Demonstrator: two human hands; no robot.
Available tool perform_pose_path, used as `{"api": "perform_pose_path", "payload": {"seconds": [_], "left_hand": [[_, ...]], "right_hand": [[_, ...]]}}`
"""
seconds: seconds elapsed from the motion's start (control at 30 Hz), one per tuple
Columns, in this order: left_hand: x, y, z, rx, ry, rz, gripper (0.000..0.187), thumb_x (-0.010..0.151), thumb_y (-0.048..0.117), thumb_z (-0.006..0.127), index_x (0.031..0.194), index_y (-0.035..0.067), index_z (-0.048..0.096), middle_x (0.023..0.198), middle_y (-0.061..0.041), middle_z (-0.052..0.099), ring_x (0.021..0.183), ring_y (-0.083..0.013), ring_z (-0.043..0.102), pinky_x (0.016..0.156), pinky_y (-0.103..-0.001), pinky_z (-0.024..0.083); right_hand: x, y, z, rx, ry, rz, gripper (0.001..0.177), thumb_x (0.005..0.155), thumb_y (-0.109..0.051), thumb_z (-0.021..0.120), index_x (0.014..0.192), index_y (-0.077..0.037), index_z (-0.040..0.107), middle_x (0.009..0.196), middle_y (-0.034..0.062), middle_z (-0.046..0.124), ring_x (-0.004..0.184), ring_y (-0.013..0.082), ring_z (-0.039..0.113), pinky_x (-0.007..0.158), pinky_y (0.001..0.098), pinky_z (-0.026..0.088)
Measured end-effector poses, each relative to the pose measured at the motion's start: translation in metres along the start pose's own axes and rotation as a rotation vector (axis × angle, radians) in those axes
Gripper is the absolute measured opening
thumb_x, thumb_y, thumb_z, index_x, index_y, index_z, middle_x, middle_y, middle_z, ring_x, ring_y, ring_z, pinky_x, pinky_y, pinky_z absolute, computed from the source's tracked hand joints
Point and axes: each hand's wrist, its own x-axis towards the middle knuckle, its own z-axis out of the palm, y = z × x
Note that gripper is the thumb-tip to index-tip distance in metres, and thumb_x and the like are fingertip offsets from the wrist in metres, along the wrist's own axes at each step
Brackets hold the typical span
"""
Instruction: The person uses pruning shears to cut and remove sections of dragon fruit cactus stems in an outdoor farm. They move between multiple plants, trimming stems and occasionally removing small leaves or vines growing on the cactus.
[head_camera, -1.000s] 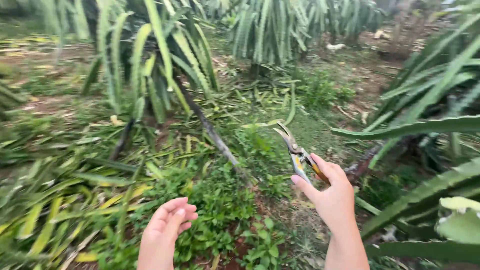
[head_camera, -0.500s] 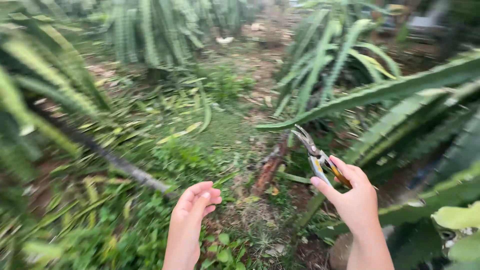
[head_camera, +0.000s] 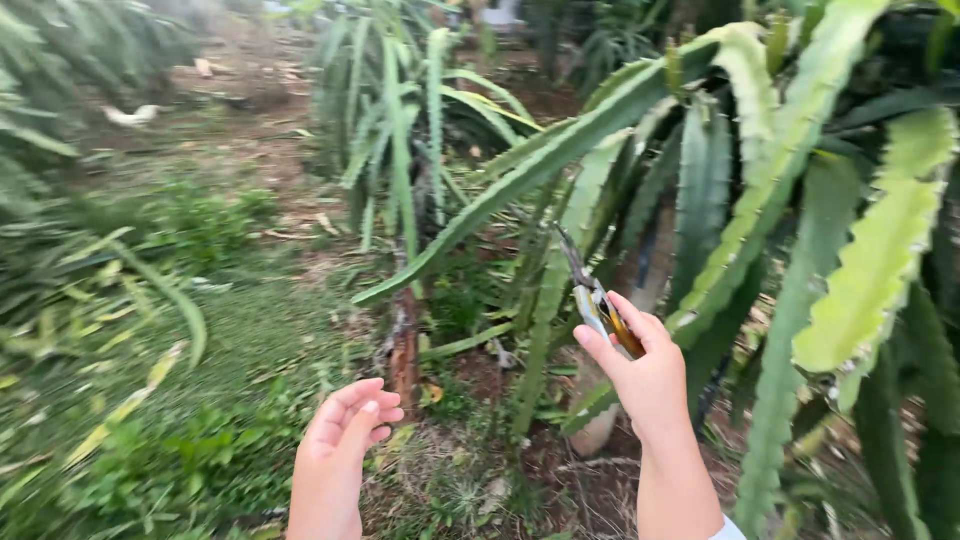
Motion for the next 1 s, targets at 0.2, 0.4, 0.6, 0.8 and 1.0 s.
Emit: {"api": "perform_pose_path", "payload": {"seconds": [0.2,0.4,0.6,0.8,1.0], "left_hand": [[0.039,-0.013,0.008,0.005,-0.128,-0.054,0.025,0.081,-0.002,0.042,0.102,-0.005,0.056,0.086,-0.020,0.063,0.079,-0.0236,0.057,0.071,-0.031,0.041],[0.099,-0.029,0.015,0.070,-0.227,-0.047,0.025,0.080,-0.004,0.044,0.102,-0.007,0.057,0.086,-0.021,0.065,0.079,-0.0254,0.060,0.069,-0.032,0.044],[0.155,-0.006,0.067,0.065,-0.290,-0.072,0.026,0.081,-0.001,0.043,0.103,-0.006,0.057,0.088,-0.020,0.063,0.080,-0.0237,0.058,0.070,-0.031,0.041],[0.206,0.000,0.135,0.149,-0.433,-0.063,0.025,0.078,-0.001,0.046,0.100,-0.001,0.058,0.086,-0.015,0.066,0.079,-0.0203,0.061,0.073,-0.028,0.047],[0.249,-0.003,0.170,0.020,-0.589,-0.041,0.025,0.078,-0.001,0.045,0.100,-0.002,0.058,0.085,-0.014,0.064,0.075,-0.0184,0.057,0.067,-0.027,0.042]], "right_hand": [[0.023,0.009,0.002,0.395,0.128,0.262,0.043,0.073,-0.015,0.057,0.115,-0.003,0.055,0.085,0.0065,0.055,0.072,0.0124,0.045,0.062,0.0224,0.035],[0.071,0.061,0.018,0.848,0.048,0.276,0.037,0.086,-0.036,0.043,0.102,-0.004,0.053,0.079,0.0082,0.053,0.063,0.0164,0.049,0.060,0.0261,0.037],[0.135,0.088,0.033,0.989,0.007,0.265,0.045,0.083,-0.044,0.045,0.104,-0.005,0.052,0.078,0.0082,0.051,0.064,0.0168,0.048,0.056,0.0281,0.039],[0.199,0.108,0.027,1.026,-0.009,0.318,0.046,0.081,-0.049,0.048,0.098,-0.007,0.054,0.077,0.0078,0.054,0.064,0.0192,0.052,0.056,0.0319,0.042],[0.245,0.108,0.031,0.925,0.026,0.306,0.049,0.081,-0.049,0.046,0.105,-0.007,0.051,0.083,0.0069,0.050,0.069,0.0184,0.047,0.062,0.0304,0.038]]}}
